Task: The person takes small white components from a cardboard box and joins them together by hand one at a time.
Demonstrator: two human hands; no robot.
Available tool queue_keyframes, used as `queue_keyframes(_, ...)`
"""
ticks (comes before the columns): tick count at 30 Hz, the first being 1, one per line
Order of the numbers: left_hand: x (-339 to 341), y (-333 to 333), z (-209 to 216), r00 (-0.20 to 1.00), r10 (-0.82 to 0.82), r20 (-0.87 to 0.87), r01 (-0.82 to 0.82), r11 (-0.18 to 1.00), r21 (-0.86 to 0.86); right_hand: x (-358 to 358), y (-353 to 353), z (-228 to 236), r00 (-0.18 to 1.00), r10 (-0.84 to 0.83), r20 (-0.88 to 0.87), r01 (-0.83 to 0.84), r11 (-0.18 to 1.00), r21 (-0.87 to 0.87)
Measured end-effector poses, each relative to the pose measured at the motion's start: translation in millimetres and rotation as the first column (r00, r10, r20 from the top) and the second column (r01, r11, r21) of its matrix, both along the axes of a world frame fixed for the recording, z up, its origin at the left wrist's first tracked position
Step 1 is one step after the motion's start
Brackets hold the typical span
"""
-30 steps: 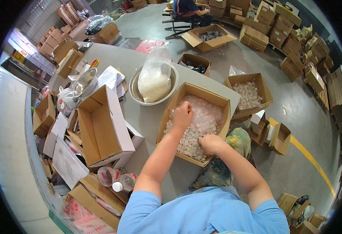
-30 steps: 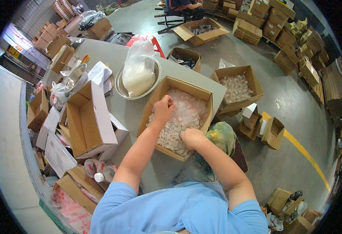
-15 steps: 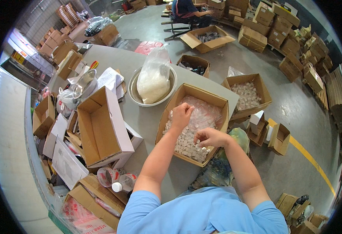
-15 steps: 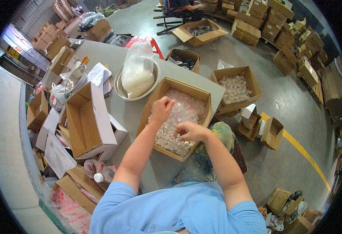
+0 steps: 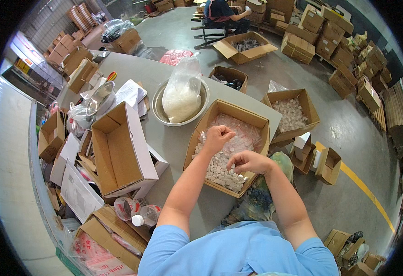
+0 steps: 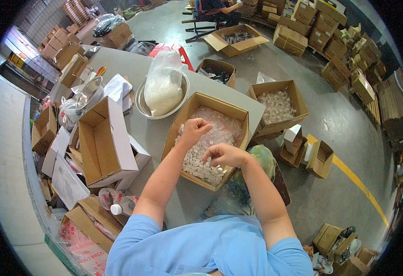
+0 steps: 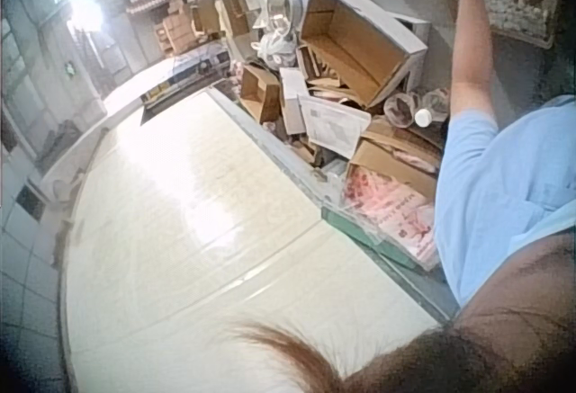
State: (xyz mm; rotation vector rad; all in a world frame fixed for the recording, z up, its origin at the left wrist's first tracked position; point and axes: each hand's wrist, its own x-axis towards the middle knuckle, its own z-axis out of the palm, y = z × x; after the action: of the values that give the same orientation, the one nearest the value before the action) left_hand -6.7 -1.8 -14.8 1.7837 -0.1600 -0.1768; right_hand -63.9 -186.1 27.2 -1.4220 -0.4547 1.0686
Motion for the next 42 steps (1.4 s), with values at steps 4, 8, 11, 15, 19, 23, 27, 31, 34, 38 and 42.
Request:
queue_keyframes(4, -2.7, 3.6, 22.7, 1.0, 0.01, -0.01, -0.008, 0.98, 0.198, -1.4, -3.1, 12.3, 0.992, -0.078, -0.099, 0.089, 0.989, 0.118)
queue_keyframes(8, -5.1, 1.3, 9.5, 0.991, -0.122, -0.049, 0.117, 0.99, -0.083, -0.9, -8.2, 22.4, 0.955, -0.236, -0.182, 0.274, 0.935, 0.226)
queue_keyframes(11, -4.2, -2.5, -7.1, 0.978, -0.211, -0.008, 0.203, 0.951, -0.233, 3.2, -5.4, 21.1, 0.869, -0.443, -0.221, 0.492, 0.817, 0.301)
queue_keyframes(15, -8.2, -2.5, 17.4, 0.931, -0.309, -0.197, 0.306, 0.951, -0.043, 6.7, -7.2, 19.9, 0.746, -0.63, -0.214, 0.663, 0.673, 0.33)
queue_keyframes(19, -11.7, -3.3, 19.3, 0.928, -0.338, -0.154, 0.337, 0.941, -0.033, 11.7, -6.9, 3.8, 0.705, -0.708, 0.028, 0.677, 0.685, 0.27)
queue_keyframes(23, -11.3, -1.9, 8.3, 0.881, -0.453, -0.136, 0.448, 0.892, -0.063, 8.5, -1.8, 3.0, 0.682, -0.657, 0.322, 0.66, 0.742, 0.117)
queue_keyframes(27, -15.4, -7.3, 25.6, 0.843, -0.509, -0.172, 0.51, 0.859, -0.043, 2.4, 5.0, 11.8, 0.62, -0.539, 0.57, 0.62, 0.782, 0.065)
queue_keyframes(31, -17.4, -6.8, 11.7, 0.836, -0.52, -0.175, 0.503, 0.854, -0.134, 1.6, 6.9, 7.9, 0.509, -0.448, 0.735, 0.565, 0.818, 0.107)
queue_keyframes(34, -18.5, -8.4, 15.0, 0.835, -0.532, -0.144, 0.51, 0.845, -0.164, 1.3, 7.8, 2.8, 0.522, -0.507, 0.686, 0.564, 0.808, 0.168)
queue_keyframes(38, -17.1, -7.6, 17.7, 0.807, -0.563, -0.179, 0.5, 0.812, -0.301, 1.7, 5.7, 3.7, 0.627, -0.691, 0.359, 0.674, 0.713, 0.194)
queue_keyframes(42, -15.7, -5.5, 16.0, 0.821, -0.566, -0.074, 0.528, 0.803, -0.276, 6.8, -6.2, 2.5, 0.656, -0.673, 0.342, 0.653, 0.733, 0.189)
